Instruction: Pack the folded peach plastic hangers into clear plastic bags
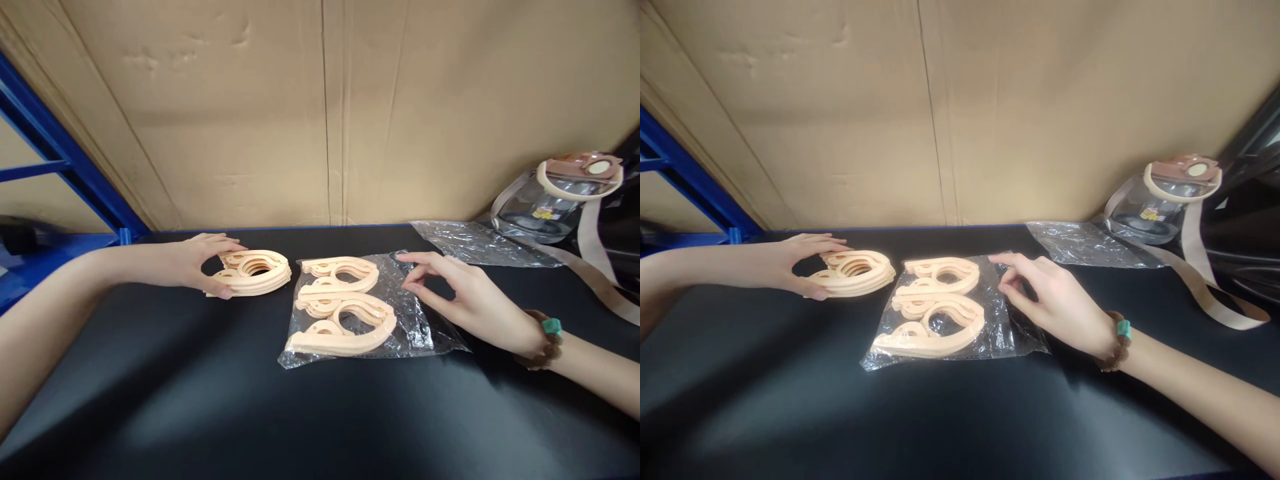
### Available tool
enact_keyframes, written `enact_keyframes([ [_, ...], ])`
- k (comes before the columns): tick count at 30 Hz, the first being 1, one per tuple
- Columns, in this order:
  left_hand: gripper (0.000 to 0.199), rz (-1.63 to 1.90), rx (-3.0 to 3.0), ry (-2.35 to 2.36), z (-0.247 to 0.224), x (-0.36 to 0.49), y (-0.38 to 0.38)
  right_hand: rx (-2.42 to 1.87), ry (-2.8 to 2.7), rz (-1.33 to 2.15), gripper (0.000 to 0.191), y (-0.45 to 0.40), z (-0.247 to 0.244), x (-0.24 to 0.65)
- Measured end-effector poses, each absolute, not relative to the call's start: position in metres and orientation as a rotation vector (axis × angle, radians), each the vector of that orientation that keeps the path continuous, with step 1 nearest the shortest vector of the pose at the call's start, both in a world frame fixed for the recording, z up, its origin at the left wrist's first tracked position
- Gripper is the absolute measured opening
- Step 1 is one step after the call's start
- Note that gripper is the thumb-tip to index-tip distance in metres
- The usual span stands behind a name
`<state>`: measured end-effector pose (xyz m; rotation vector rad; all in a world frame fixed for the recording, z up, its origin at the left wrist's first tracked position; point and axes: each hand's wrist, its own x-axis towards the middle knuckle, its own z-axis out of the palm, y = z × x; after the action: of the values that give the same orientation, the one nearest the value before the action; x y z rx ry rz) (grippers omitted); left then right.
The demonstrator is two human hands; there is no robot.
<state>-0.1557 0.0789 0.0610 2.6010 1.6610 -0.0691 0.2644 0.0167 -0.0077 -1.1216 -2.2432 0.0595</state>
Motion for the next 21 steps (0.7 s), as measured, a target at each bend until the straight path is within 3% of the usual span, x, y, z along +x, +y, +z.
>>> enact_keyframes([
  [10, 0.073, 0.059, 2.559, 1.656, 0.074, -0.137, 0.071, -1.124, -2.195, -0.020, 0.033, 0.015, -0.003, 0.264],
  [17, 0.069, 0.450, 2.585, 1.620, 0.071, -0.083, 0.040, -1.043, -2.151, -0.138, 0.031, 0.010, 0.001, 0.262],
  [21, 0.064, 0.523, 2.702, 1.396, 0.057, -0.047, 0.009, -0.887, -2.294, -0.076, 0.045, -0.004, 0.007, 0.255],
])
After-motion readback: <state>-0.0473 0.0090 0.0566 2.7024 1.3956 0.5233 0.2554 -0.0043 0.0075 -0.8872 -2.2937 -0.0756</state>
